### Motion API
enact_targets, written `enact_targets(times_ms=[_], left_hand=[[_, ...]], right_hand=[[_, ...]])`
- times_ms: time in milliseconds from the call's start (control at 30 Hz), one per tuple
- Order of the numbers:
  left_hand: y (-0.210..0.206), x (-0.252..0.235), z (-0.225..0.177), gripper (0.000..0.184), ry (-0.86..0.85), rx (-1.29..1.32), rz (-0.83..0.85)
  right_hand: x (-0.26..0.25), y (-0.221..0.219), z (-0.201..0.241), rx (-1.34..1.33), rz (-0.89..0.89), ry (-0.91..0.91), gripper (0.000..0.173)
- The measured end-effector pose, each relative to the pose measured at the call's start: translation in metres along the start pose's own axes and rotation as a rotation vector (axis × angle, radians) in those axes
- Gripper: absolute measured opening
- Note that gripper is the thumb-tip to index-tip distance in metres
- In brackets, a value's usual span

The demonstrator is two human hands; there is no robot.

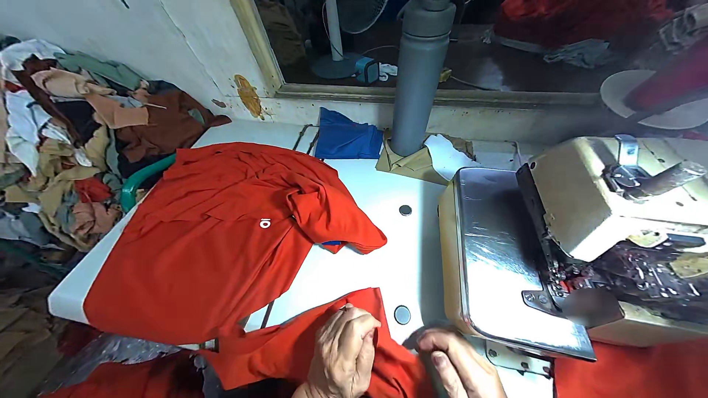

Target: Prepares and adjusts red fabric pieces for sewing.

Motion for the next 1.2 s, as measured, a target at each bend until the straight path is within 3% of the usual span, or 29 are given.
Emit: enact_targets(times_ms=[133,300,467,567,667,833,1033,1200], left_hand=[[0.003,0.004,-0.002,0.020,-0.044,-0.013,-0.008],[0.005,0.006,-0.003,0.027,-0.065,-0.013,-0.034],[0.013,0.012,0.003,0.035,-0.027,-0.029,-0.069],[0.021,0.012,0.005,0.034,0.023,0.021,-0.060],[0.022,0.015,0.011,0.025,0.072,0.099,-0.041],[0.018,0.014,0.020,0.021,0.169,0.214,-0.019],[0.016,0.011,0.019,0.027,0.143,0.190,-0.006],[0.015,0.010,0.018,0.015,0.137,0.156,-0.014]], right_hand=[[-0.017,-0.013,0.002,-0.052,-0.008,0.027,0.026],[-0.038,-0.039,0.019,-0.117,0.113,0.130,0.028],[-0.035,-0.058,0.019,0.325,0.165,0.333,0.027],[-0.027,-0.058,0.007,0.499,0.213,0.229,0.048],[-0.025,-0.053,-0.001,0.577,0.131,0.153,0.064],[-0.032,-0.057,0.001,0.510,-0.035,0.125,0.051],[-0.064,-0.057,0.000,0.353,-0.185,0.106,0.049],[-0.080,-0.063,-0.013,0.359,-0.284,0.105,0.033]])
Point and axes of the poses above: each hand's wrist, its own x-axis away from the middle knuckle, its own y-axis out of the back of the hand, z = x × y, the point moved 5 cm from there along -x, towards the middle knuckle, and after that the axes turned 8 degrees about -y, right-handed, at the moved point
